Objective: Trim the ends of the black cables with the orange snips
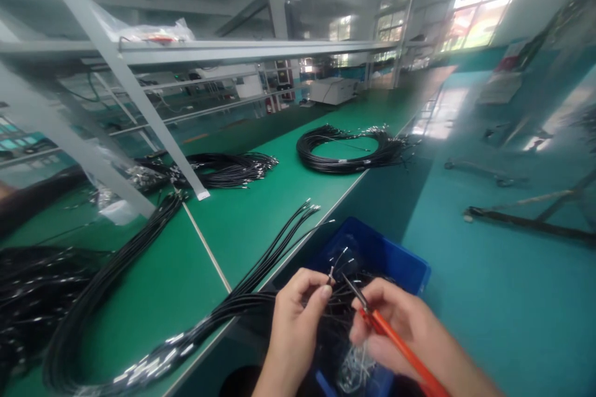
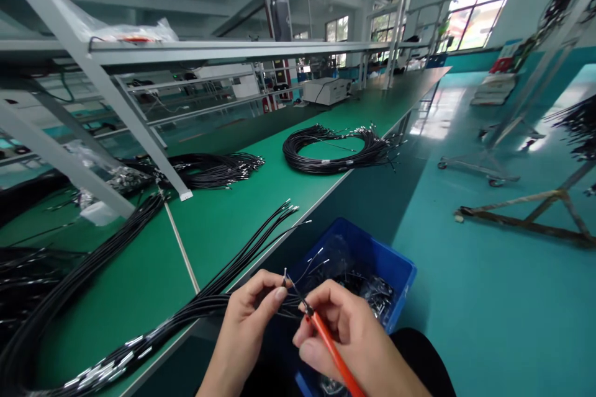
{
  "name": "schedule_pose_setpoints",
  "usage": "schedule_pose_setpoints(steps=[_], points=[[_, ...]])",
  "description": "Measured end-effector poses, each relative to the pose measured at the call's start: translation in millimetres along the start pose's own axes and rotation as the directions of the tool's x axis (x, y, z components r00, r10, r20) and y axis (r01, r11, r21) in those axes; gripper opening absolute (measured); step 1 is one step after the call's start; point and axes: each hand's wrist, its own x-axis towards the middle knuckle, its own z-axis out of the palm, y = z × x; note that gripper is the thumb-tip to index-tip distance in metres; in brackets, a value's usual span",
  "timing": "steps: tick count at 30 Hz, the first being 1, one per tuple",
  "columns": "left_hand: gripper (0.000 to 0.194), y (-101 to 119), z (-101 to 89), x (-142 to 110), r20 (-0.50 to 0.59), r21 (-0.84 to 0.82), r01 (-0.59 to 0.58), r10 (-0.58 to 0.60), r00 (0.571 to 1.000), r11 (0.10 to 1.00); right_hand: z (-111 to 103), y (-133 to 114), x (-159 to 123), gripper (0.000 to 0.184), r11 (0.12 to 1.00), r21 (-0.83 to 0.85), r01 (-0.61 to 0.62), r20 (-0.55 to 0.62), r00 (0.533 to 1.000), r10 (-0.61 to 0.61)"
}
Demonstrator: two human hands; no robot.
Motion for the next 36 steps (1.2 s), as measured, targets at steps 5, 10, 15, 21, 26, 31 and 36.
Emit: schedule_pose_setpoints(steps=[5,10,15,21,26,31,36], points=[[0.014,5,-6.2,0,0.069,-0.14,0.039,-0.029,0.997,0.989,-11,-1,2,0.044,0.976,0.124,-0.178,0.257,0.956,0.142],[0.013,8,-8.2,0,0.121,-0.193,0.059,-0.036,0.992,0.979,-4,-11,-1,0.024,0.954,0.17,-0.248,0.216,0.954,0.209],[0.012,9,-8.9,0,0.154,-0.222,0.055,-0.02,0.988,0.974,-7,-8,4,0.03,0.935,0.245,-0.256,0.279,0.942,0.185],[0.012,6,-8.1,-2,0.135,-0.184,0.022,0.003,0.991,0.983,-6,-10,7,0.024,0.936,0.232,-0.265,0.263,0.943,0.202],[0.014,4,-7.1,-1,0.144,-0.147,-0.001,0.023,0.989,0.989,-5,-18,9,0.033,0.944,0.182,-0.276,0.245,0.942,0.229],[0.014,2,-6.7,0,0.132,-0.121,-0.002,0.018,0.991,0.993,-5,-16,9,0.019,0.961,-0.005,-0.278,0.171,0.946,0.275],[0.013,2,-8.0,-1,0.117,-0.132,0.031,-0.015,0.993,0.991,-9,-5,4,0.021,0.976,-0.152,-0.157,0.135,0.975,0.178]])
